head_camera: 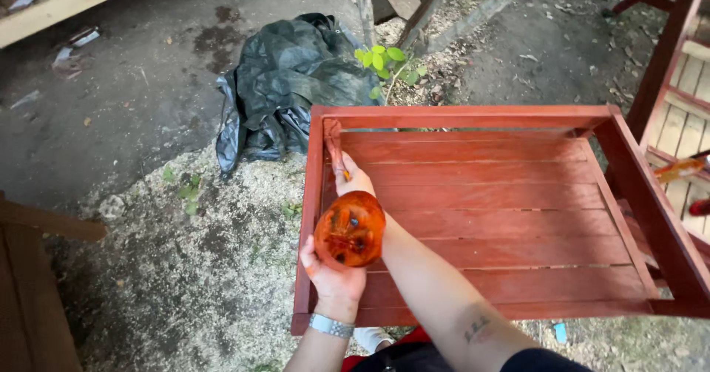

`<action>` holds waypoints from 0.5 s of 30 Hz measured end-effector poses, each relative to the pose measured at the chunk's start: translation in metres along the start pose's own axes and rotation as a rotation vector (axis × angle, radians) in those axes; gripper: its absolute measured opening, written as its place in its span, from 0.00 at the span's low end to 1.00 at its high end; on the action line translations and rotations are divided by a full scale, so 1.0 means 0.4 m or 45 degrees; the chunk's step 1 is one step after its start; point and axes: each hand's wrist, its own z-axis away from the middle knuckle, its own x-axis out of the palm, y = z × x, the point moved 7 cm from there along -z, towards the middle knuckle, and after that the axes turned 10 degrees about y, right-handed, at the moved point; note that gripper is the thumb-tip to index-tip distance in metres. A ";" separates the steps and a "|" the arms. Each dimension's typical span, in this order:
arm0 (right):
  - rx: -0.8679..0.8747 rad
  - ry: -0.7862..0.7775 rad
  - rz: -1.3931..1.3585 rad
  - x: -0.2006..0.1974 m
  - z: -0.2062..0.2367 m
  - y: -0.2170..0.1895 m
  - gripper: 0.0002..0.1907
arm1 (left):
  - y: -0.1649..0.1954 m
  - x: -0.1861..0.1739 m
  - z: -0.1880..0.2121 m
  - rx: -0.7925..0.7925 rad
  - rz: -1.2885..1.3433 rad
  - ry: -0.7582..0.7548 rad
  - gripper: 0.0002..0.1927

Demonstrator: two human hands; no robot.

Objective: The person applies reddish-orange wood stain to a slatted wooden bench using a brush, dipping the brush into a stain container held in the other hand. They coat the bench top, frame edges, and side panels, repositioning around the piece to cover different surfaces.

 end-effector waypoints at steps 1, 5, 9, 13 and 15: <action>0.040 0.009 0.027 -0.024 0.001 -0.009 0.24 | -0.009 0.000 0.003 -0.024 -0.011 0.015 0.35; -0.117 0.193 -0.192 -0.184 -0.039 -0.013 0.18 | -0.048 0.012 0.006 -0.080 -0.004 -0.019 0.32; -0.146 0.405 -0.227 -0.395 -0.106 0.115 0.19 | -0.073 0.022 0.003 -0.173 -0.014 -0.059 0.31; 0.034 0.748 -0.903 -0.640 -0.090 0.261 0.11 | -0.083 0.010 0.010 -0.206 0.012 -0.052 0.31; 0.015 0.879 -0.486 -0.670 -0.093 0.257 0.10 | -0.085 -0.004 0.025 -0.211 0.037 -0.058 0.29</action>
